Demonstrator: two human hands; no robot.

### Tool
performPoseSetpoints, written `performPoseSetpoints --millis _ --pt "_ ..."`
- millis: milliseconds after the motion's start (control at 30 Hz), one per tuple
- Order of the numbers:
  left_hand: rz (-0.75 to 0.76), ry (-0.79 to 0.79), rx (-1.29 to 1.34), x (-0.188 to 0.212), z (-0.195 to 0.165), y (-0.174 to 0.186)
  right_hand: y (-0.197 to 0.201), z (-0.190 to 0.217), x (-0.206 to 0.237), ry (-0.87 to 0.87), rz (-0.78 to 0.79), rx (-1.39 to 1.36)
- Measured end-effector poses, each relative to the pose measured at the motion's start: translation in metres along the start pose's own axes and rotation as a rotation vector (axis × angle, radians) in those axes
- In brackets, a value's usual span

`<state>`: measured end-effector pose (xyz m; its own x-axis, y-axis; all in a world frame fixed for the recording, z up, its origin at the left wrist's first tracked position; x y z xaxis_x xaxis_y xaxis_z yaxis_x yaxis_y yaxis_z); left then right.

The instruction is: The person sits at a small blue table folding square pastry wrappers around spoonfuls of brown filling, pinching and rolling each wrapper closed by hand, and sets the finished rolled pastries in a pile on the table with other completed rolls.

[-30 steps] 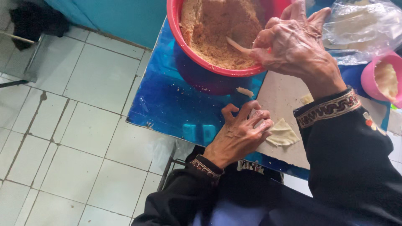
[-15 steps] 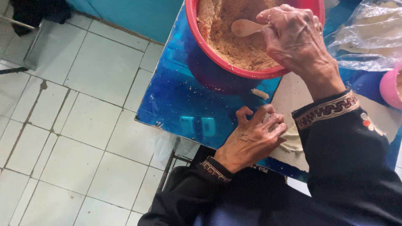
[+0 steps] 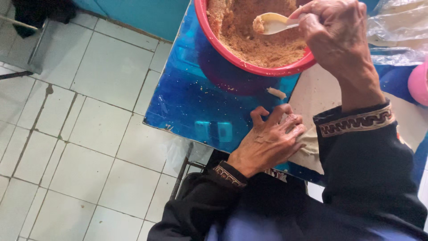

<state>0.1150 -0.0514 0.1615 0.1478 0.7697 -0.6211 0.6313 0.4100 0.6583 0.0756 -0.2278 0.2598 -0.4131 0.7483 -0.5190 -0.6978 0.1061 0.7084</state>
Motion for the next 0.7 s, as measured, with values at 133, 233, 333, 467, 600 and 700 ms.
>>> performPoseSetpoints --millis 133,233,333,467,600,700 --pt "0.001 0.008 0.055 0.001 -0.007 0.004 0.042 -0.005 0.035 -0.172 -0.050 -0.119" --pt "0.024 0.002 0.092 0.007 -0.016 0.004 0.086 -0.013 0.097 -0.284 -0.083 -0.234" --pt "0.047 0.018 0.143 0.007 -0.021 0.002 0.123 -0.021 0.154 -0.389 -0.097 -0.070" --pt "0.051 0.028 0.154 0.006 -0.029 0.003 0.141 -0.028 0.210 -0.419 -0.112 -0.028" --pt "0.053 -0.015 0.110 0.005 -0.040 -0.002 0.144 -0.031 0.251 -0.323 -0.093 0.109" --pt "0.043 -0.021 0.094 0.005 -0.045 -0.006 0.143 -0.030 0.266 -0.172 -0.086 0.225"
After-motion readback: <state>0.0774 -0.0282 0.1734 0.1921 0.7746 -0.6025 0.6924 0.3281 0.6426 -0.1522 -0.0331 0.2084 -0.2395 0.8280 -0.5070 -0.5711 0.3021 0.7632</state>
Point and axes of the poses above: each hand's wrist, its own x-axis away from the middle knuckle, its own y-axis out of the back of the hand, z = x × y, the point moved 6 cm from there along -x, towards the middle knuckle, and after that the axes turned 13 degrees about -z, right-handed, at the moved point
